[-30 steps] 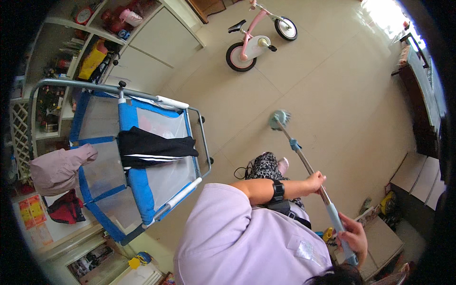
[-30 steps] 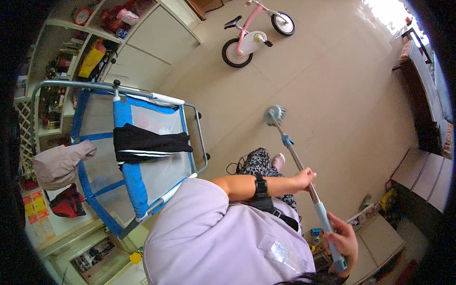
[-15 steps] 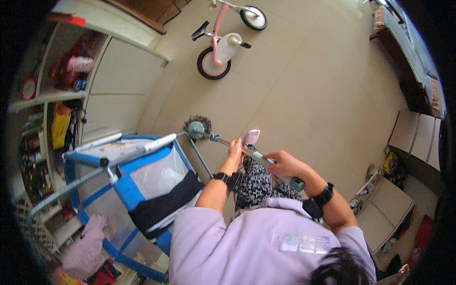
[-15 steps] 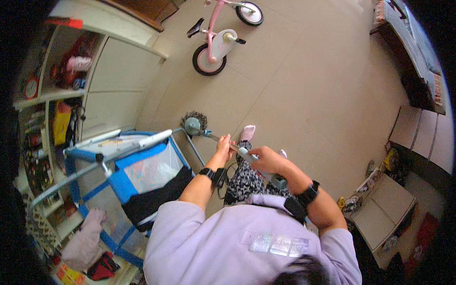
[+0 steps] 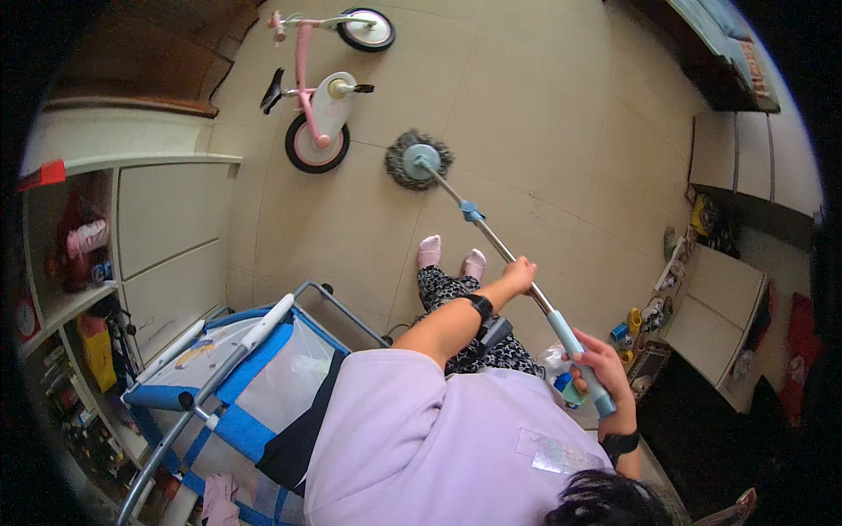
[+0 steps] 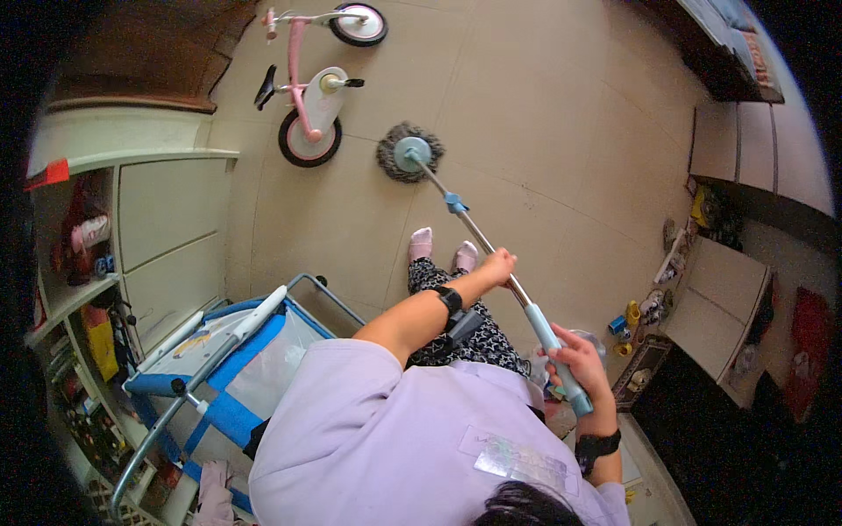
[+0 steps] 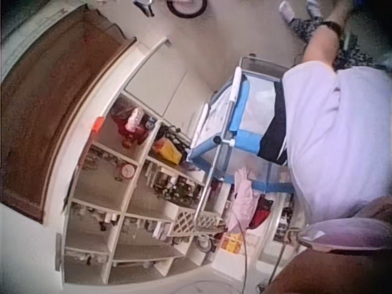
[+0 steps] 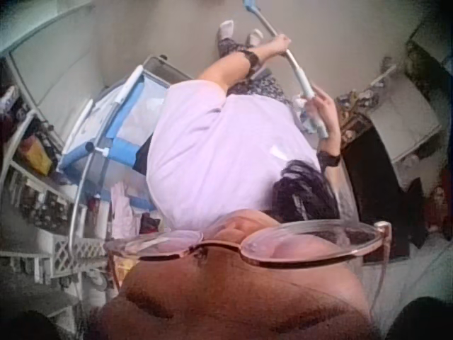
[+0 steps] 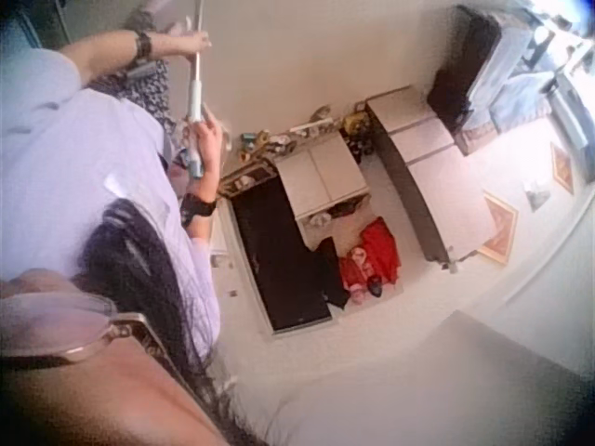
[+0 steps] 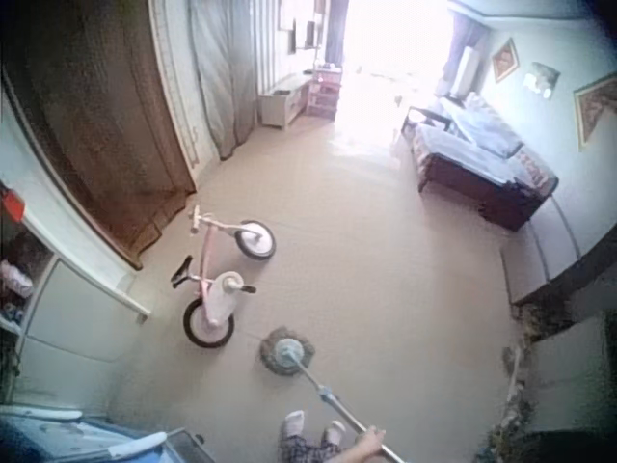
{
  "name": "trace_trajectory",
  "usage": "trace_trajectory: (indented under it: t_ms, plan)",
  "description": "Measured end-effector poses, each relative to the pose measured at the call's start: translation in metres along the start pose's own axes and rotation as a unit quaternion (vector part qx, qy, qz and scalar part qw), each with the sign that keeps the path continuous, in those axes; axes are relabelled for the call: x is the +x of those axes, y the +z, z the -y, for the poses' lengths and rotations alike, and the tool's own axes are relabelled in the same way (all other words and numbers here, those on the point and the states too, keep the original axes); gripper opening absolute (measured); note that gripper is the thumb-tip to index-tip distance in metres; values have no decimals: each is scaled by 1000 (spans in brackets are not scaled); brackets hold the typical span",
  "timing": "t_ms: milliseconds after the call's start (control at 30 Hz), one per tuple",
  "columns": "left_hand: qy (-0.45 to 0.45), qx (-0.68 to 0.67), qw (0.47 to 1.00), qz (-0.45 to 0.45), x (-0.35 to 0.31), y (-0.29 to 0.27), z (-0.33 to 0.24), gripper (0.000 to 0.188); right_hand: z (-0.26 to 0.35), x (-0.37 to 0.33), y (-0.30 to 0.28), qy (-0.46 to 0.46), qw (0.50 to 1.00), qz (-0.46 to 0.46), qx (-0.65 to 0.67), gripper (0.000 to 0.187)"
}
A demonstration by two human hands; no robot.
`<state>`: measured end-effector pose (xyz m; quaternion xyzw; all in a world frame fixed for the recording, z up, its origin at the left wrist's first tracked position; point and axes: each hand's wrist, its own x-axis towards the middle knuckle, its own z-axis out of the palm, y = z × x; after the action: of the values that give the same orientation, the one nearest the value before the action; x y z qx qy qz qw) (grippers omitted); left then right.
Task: The person mops the tiled floor in a living room using a spin mop. They move the mop back and forth across the floor, navigating around furniture and a child's tricycle. At one point, they briefly reach toward their face before resuming mopping.
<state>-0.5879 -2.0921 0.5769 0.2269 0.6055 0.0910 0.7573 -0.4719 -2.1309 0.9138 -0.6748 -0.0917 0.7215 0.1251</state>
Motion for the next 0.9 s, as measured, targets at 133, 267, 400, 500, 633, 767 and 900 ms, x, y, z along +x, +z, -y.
trace_trajectory:
  t_ms: [133,267,400,500,633,767,900]
  plan:
    - [118,308,931,156,8,122,28,29,-53,-56,-58,-9,991,-51,126,69]
    - [51,242,935,254,-12,187,23,23,-83,-105,-103,-47,986,-65,150,69]
    - [-7,83,957,277,-43,179,-33,20,-103,-163,-135,-160,968,-115,158,76]
    - [-30,-3,967,252,-59,159,-78,19,-108,-166,-144,-114,977,-150,101,74]
    - [-81,-129,970,188,-71,138,-96,17,-93,-138,-126,-226,969,-76,67,75]
    - [-69,-170,962,200,-78,124,-79,17,-60,-114,-95,-207,977,-11,37,72]
    - [-54,-177,962,199,-79,122,-68,21,-48,-108,-89,-195,981,6,6,70]
